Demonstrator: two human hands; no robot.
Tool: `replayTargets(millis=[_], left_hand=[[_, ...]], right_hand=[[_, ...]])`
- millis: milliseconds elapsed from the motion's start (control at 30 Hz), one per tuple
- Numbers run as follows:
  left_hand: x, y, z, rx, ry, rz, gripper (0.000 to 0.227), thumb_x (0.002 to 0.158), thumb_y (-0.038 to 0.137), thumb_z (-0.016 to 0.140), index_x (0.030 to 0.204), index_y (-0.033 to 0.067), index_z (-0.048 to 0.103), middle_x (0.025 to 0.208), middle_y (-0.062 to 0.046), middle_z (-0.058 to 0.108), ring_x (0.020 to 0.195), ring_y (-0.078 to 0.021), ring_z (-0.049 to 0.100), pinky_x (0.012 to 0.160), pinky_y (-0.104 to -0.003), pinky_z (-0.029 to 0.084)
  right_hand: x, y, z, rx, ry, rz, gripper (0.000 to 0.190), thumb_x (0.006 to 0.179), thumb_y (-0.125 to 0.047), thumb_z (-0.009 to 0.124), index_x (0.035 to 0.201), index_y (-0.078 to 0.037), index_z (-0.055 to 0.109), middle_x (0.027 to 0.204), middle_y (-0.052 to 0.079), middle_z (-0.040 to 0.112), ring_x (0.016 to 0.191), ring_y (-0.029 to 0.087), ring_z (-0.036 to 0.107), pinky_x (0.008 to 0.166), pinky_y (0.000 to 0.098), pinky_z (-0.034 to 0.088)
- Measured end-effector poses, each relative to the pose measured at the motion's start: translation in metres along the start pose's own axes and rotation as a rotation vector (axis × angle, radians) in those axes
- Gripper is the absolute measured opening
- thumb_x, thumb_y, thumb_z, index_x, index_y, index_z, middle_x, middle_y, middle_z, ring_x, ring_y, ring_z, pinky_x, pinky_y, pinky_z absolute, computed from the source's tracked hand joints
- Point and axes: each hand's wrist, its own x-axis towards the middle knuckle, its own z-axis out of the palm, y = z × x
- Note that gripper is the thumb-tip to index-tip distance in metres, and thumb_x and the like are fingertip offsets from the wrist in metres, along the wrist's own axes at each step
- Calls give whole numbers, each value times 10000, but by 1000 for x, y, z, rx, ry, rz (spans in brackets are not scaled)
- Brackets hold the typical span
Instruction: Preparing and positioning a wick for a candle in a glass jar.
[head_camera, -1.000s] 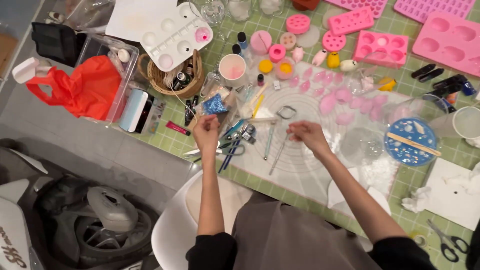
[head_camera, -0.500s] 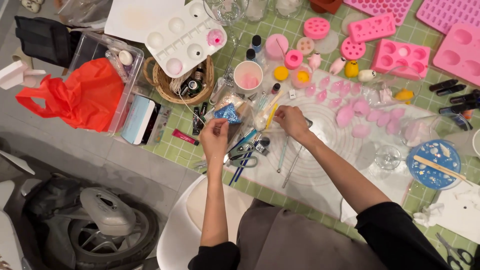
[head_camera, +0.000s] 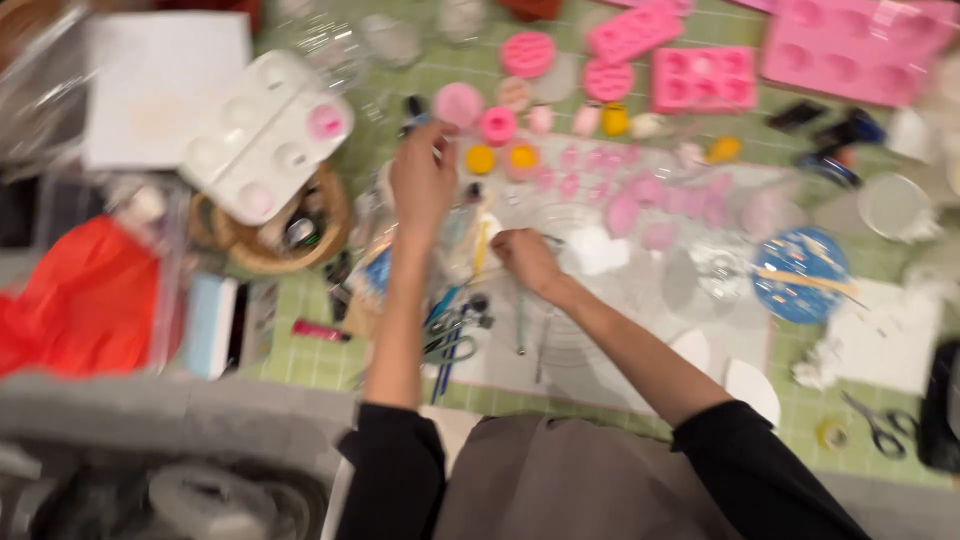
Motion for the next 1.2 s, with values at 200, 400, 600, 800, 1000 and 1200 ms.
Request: replayTargets(millis=[200, 400, 600, 800, 1000, 1200], left_hand=[[69, -67, 79, 441, -404, 311, 373, 747, -5, 711, 1096, 116, 756, 1176, -194, 605, 1133, -410, 566, 888, -515, 488], [73, -81, 84, 673, -486, 424, 254, 695, -1, 733, 930, 92, 766, 1289, -189, 561, 1246, -384, 503, 923, -505, 456], [78, -33, 32, 715, -394, 487, 131, 783, 28, 713, 878, 81, 787, 1043, -123, 697, 1055, -318, 614, 987, -501, 447], [37, 42, -24, 67, -425, -6, 188, 957, 97, 691, 1098, 18, 788, 869, -114, 757, 723, -190, 691, 705, -348, 554], [-48, 36, -5, -455, -378, -296, 156, 966, 83, 706, 1062, -23, 767, 853, -34, 741, 700, -72, 654, 630, -230, 527], [-35, 28, -13, -144, -357, -47, 127, 898, 88, 748, 956, -20, 783, 733, -63, 734, 647, -96, 681, 611, -260, 516]], right_hand=[[-11, -6, -12, 40, 42, 149, 143, 894, -125, 678, 983, -82, 781, 945, 175, 746, 891, 368, 715, 824, 462, 566], [-25, -15, -33, 108, 114, 152, 147, 921, -152, 673, 1004, -85, 775, 930, 137, 762, 886, 344, 720, 823, 446, 564], [-63, -36, -85, 303, 156, 159, 150, 922, -119, 703, 1041, -50, 762, 942, 139, 766, 829, 276, 738, 769, 374, 576], [-103, -52, -111, 656, 200, 170, 195, 966, -126, 688, 1113, -14, 750, 917, 84, 780, 751, 151, 741, 712, 283, 600], [-158, -47, -115, 845, 223, 221, 227, 985, -122, 669, 1157, 12, 734, 988, 83, 787, 867, 135, 764, 795, 279, 624], [-207, 13, -84, 813, 194, 291, 227, 983, -120, 655, 1139, 24, 735, 961, 100, 789, 876, 159, 777, 780, 297, 630]])
